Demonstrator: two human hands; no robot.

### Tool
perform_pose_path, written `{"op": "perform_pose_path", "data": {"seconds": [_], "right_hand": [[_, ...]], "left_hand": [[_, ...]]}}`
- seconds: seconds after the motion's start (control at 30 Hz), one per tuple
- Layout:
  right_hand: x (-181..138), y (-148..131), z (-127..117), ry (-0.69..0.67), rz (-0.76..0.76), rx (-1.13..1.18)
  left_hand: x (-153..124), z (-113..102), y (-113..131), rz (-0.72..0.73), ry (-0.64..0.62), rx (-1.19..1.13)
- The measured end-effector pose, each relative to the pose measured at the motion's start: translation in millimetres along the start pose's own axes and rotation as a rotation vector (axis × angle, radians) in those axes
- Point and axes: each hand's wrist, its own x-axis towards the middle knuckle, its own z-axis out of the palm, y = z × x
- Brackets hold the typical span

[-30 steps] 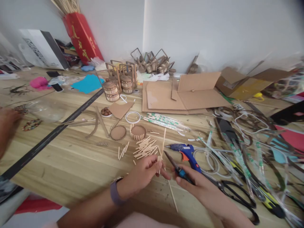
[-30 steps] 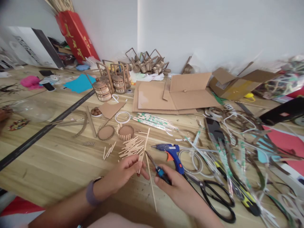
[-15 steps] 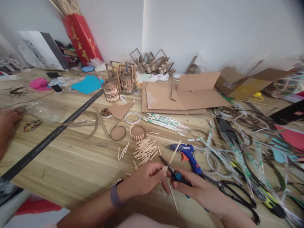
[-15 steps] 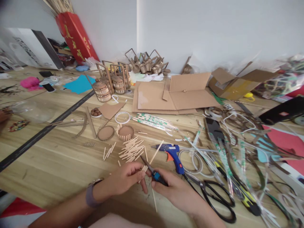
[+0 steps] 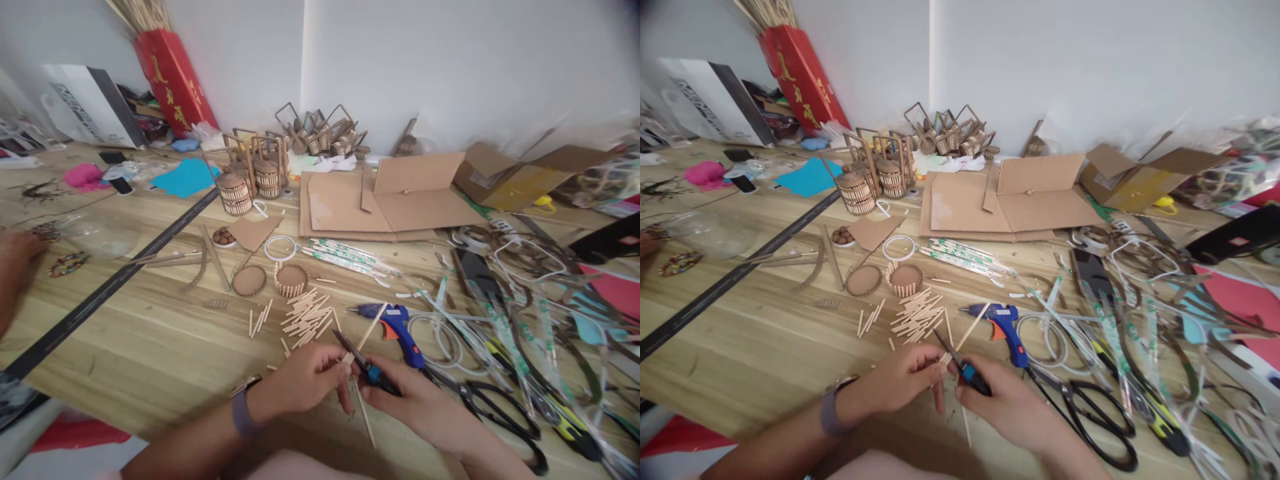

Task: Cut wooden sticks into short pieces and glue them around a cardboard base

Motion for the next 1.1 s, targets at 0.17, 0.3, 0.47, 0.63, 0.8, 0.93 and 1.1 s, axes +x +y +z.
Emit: {"op": "perform_pose_path", "data": {"seconds": [0.17,0.3,0.47,0.63,0.8,0.93,1.1], "right_hand": [[2.1,3.3,7.1,0.074,-0.021,-0.073],[1.5,3.2,12.3,0.125,-0.033,-0.14],[1.8,4.9,14.9,0.173,-0.047,-0.139],[3.7,4.3,9.4,0.114,-0.071,-0.027],[2.1,0.4,2.9,0.043,-0.048,0.03],[1.4,0.4,4.6,0.051,-0.04,0.027],[2.0,-1.0,11.9,0.118,-0.049,-0.011]], "left_hand": [[-0.9,-0.7,-2.1,-0.002,0.011,0.03],[-2.0,-0.2,-3.9,0.0,0.021,0.034],[-4.3,2.8,-2.3,-0.009,0.079,0.114],[-5.8,2.7,-1.5,0.023,0.085,0.157],[-5.3,1.5,-3.3,0.015,0.044,0.064],[-3.6,2.8,-6.7,-0.024,0.021,-0.046],[-1.9,4.3,-9.1,-0.018,0.001,-0.173]]}}
